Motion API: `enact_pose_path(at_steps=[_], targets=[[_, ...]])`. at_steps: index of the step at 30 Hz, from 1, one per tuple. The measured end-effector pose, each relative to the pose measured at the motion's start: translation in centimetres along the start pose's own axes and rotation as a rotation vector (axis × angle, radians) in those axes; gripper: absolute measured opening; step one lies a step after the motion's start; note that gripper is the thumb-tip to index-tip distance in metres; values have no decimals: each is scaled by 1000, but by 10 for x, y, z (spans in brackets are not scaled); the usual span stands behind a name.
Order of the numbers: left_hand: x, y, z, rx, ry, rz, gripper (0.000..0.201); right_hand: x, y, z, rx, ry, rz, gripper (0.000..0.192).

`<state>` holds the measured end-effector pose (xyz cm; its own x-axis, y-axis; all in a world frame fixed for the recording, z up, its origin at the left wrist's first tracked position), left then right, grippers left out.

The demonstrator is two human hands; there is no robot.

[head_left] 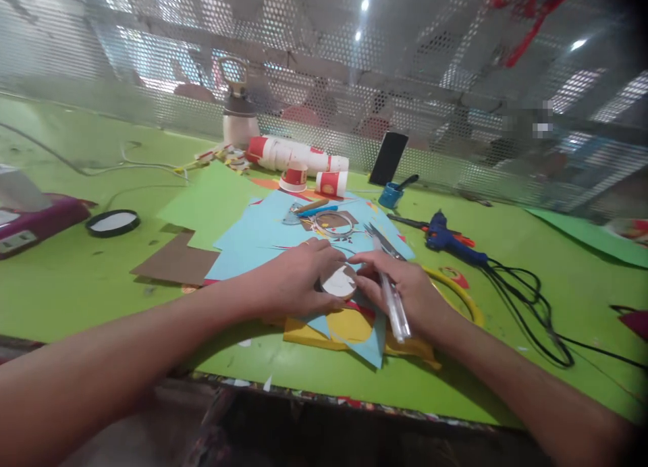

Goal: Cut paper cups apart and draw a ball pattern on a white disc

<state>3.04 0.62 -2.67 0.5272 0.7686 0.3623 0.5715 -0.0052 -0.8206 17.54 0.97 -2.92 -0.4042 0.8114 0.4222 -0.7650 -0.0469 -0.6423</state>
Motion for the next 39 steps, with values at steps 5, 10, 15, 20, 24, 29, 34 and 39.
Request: enact_pose_path(at_steps=[5,10,15,20,24,29,34,39], targets=[[0,1,6,-19,-13,12,41,6,-11,-5,66,124,-42,31],[0,0,6,-43,-20,36,43,7,-22,-9,520,305,-194,51],[-1,0,12,-37,-122,16,70,3,-16,-15,673,438,-229,48],[-4,0,11,-61,-169,45,77,-2,-3,-19,773,567,-178,44],[-4,-1,9,-66,-190,70,82,-3,-2,-19,726,580,-182,46],[-2,0,10,-73,-184,58,82,-1,-6,-18,668,543,-206,47],[-1,3,11,-48,-128,34,75,0,-1,-21,657,524,-92,23],[0,4,12,-37,-107,34,74,-2,2,-17,642,517,-29,8]])
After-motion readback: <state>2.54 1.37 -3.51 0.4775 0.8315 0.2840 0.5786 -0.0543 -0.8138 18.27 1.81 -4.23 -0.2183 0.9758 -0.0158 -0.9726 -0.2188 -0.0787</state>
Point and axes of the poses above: each hand's wrist, its own x-axis towards the middle knuckle, its own y-axis out of the palm, z = x × y, the point moved 6 cm from there along x, towards the middle knuckle, and after that the axes turned 12 degrees about -z, right-handed, at the moved point
